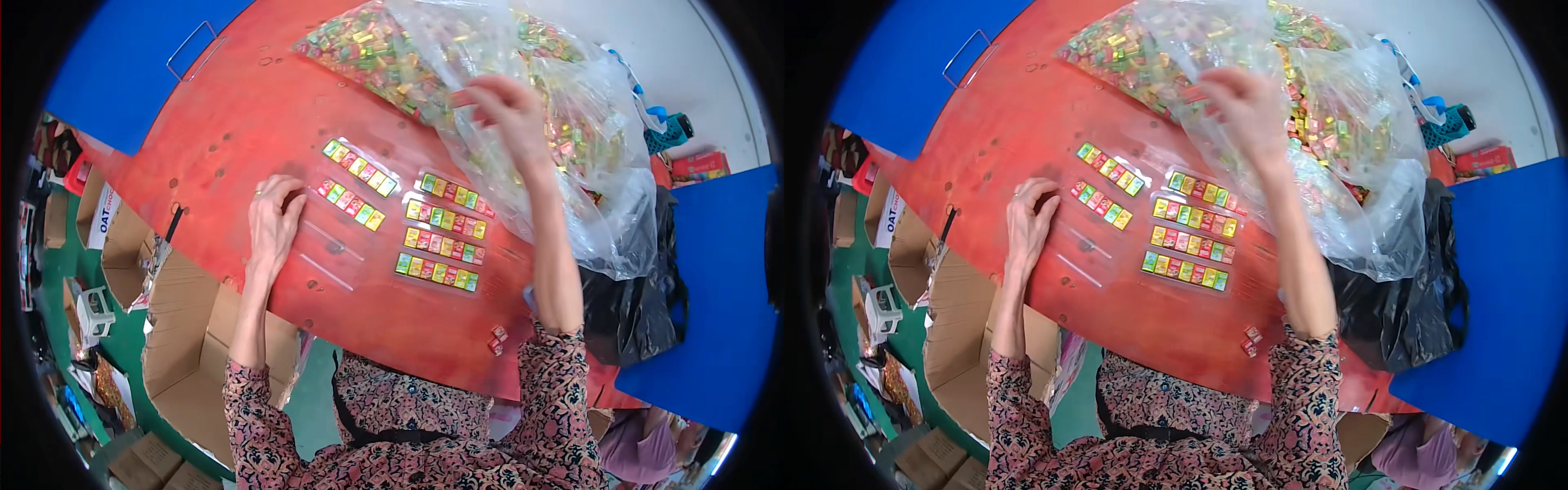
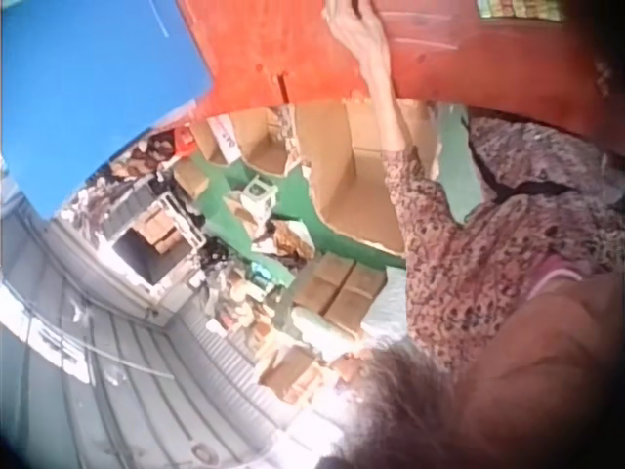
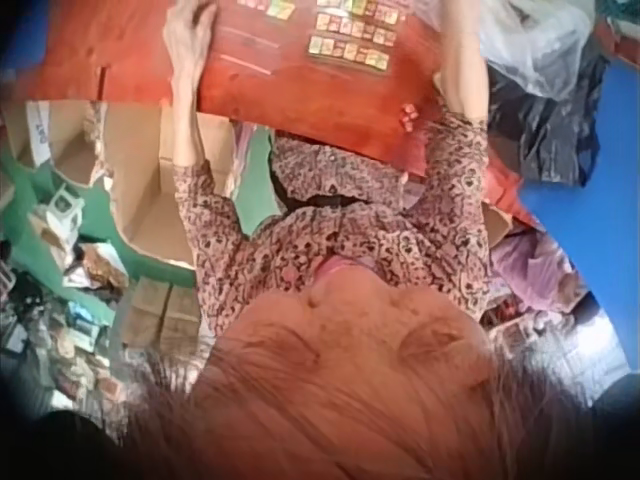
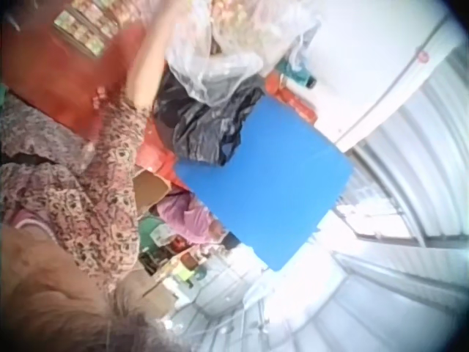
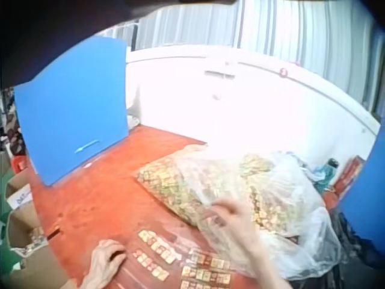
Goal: Sorting small colorful packets into rows on a table and placing them into plastic bags.
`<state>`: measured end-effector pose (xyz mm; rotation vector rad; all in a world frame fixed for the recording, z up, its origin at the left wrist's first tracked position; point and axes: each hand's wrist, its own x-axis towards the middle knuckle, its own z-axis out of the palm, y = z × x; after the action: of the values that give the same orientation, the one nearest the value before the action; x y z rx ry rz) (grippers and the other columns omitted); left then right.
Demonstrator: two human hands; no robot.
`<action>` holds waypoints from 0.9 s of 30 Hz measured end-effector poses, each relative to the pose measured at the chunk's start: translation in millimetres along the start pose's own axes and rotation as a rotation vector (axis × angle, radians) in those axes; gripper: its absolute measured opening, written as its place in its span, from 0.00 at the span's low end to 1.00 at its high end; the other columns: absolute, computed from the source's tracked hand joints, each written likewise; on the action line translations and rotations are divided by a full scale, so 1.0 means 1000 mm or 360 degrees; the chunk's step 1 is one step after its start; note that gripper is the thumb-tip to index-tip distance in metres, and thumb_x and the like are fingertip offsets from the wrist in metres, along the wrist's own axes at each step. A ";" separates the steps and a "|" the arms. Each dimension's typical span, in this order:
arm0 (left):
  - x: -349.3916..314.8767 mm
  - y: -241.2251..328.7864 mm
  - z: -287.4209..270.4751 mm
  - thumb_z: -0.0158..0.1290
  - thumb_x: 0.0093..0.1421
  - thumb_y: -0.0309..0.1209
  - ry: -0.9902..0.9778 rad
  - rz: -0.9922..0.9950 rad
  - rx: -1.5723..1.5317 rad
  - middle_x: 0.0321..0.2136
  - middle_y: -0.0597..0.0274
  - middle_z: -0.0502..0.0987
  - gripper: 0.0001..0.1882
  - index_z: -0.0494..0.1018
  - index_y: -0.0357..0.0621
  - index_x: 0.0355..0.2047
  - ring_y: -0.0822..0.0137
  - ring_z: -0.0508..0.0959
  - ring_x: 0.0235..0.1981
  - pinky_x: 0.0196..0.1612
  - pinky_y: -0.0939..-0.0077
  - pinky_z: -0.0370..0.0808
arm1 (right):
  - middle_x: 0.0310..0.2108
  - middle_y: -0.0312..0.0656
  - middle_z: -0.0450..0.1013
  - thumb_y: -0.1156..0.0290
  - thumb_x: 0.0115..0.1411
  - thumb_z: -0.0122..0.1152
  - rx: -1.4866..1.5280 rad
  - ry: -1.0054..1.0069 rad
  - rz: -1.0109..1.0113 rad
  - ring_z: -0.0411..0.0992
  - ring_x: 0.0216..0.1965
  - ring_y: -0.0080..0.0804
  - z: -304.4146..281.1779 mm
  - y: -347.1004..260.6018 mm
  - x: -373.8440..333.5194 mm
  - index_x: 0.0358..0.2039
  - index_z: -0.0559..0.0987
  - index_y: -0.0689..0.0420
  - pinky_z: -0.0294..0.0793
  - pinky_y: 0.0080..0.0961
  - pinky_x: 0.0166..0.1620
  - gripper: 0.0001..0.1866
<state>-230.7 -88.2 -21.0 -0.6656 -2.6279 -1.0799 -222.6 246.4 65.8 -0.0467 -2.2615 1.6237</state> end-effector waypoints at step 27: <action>0.157 0.250 0.181 0.53 0.52 0.23 -0.0660 0.0500 -0.0877 0.33 0.52 0.78 0.12 0.75 0.33 0.38 0.57 0.78 0.38 0.40 0.66 0.73 | 0.52 0.62 0.63 0.76 0.47 0.65 -0.1731 0.0072 0.0032 0.66 0.50 0.61 -0.134 0.148 0.015 0.44 0.72 0.66 0.69 0.47 0.50 0.23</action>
<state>-251.6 247.2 60.6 -1.5001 -2.3894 -1.7231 -222.0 422.6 -30.1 -0.3607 -2.7978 0.2255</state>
